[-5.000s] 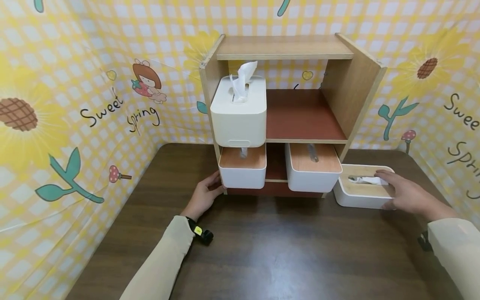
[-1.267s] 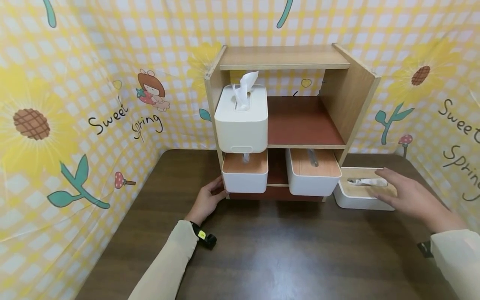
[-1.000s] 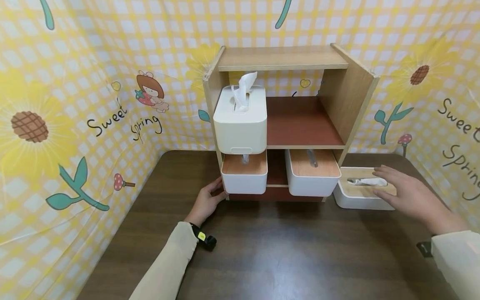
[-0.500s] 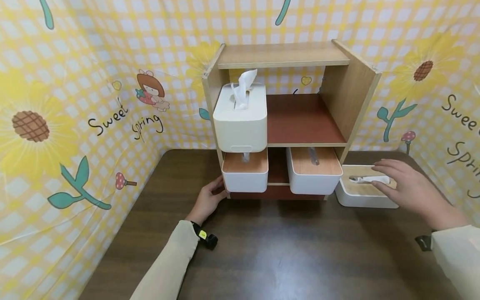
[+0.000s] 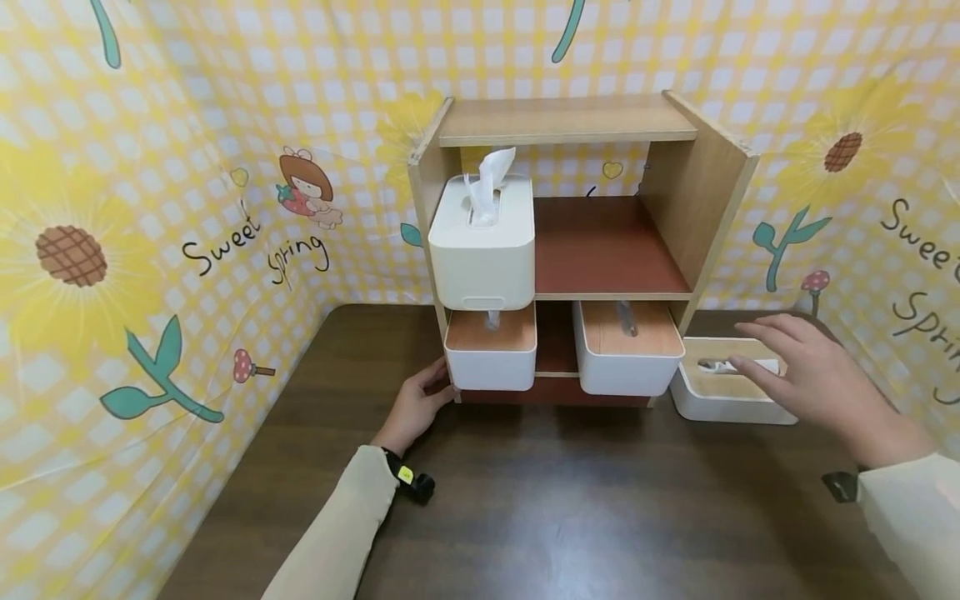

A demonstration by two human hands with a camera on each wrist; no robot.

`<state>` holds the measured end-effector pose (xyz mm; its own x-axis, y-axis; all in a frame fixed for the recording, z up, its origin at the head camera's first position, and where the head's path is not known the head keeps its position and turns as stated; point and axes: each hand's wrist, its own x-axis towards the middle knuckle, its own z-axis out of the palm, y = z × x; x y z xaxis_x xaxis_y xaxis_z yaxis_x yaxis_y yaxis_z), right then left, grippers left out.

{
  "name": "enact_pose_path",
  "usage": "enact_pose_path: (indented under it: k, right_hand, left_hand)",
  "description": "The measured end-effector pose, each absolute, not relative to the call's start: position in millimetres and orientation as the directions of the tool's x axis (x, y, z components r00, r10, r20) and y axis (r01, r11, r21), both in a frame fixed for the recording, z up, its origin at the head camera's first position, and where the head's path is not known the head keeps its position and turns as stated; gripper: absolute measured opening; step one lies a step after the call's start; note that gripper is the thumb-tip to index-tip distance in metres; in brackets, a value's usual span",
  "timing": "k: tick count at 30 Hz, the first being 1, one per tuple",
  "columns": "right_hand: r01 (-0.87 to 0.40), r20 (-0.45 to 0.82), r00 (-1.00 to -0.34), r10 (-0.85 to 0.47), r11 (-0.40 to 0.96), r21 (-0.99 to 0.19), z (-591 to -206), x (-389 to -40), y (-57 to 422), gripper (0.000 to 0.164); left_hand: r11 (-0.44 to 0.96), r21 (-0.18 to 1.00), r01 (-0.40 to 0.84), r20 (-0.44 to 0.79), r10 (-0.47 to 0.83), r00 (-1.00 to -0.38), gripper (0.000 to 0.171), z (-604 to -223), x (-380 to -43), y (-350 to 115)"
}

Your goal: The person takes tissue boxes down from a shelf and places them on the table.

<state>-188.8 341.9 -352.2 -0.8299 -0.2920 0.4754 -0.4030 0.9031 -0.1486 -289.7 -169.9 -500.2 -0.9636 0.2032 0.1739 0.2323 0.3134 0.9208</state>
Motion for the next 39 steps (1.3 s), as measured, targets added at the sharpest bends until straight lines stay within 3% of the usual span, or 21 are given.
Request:
enact_pose_path:
  k: [8, 17, 25, 39]
  right_hand:
    - [-0.500, 0.598, -0.720, -0.352, 0.861, -0.095, -349, -190, 331, 0.050]
    - [-0.557, 0.643, -0.655, -0.398, 0.829, -0.054, -349, -193, 327, 0.051]
    - [-0.600, 0.693, -0.584, -0.422, 0.799, -0.019, -343, -194, 314, 0.073]
    - [-0.663, 0.754, -0.457, -0.472, 0.746, 0.066, -340, -197, 299, 0.061]
  left_hand:
    - [0.314, 0.916, 0.249, 0.192, 0.203, -0.960, 0.056, -502, -289, -170]
    - [0.309, 0.921, 0.236, 0.180, 0.201, -0.963, 0.057, -506, -287, -171]
    - [0.316, 0.914, 0.255, 0.197, 0.204, -0.959, 0.057, -502, -289, -169]
    - [0.323, 0.914, 0.244, 0.184, 0.205, -0.961, 0.057, -501, -289, -169]
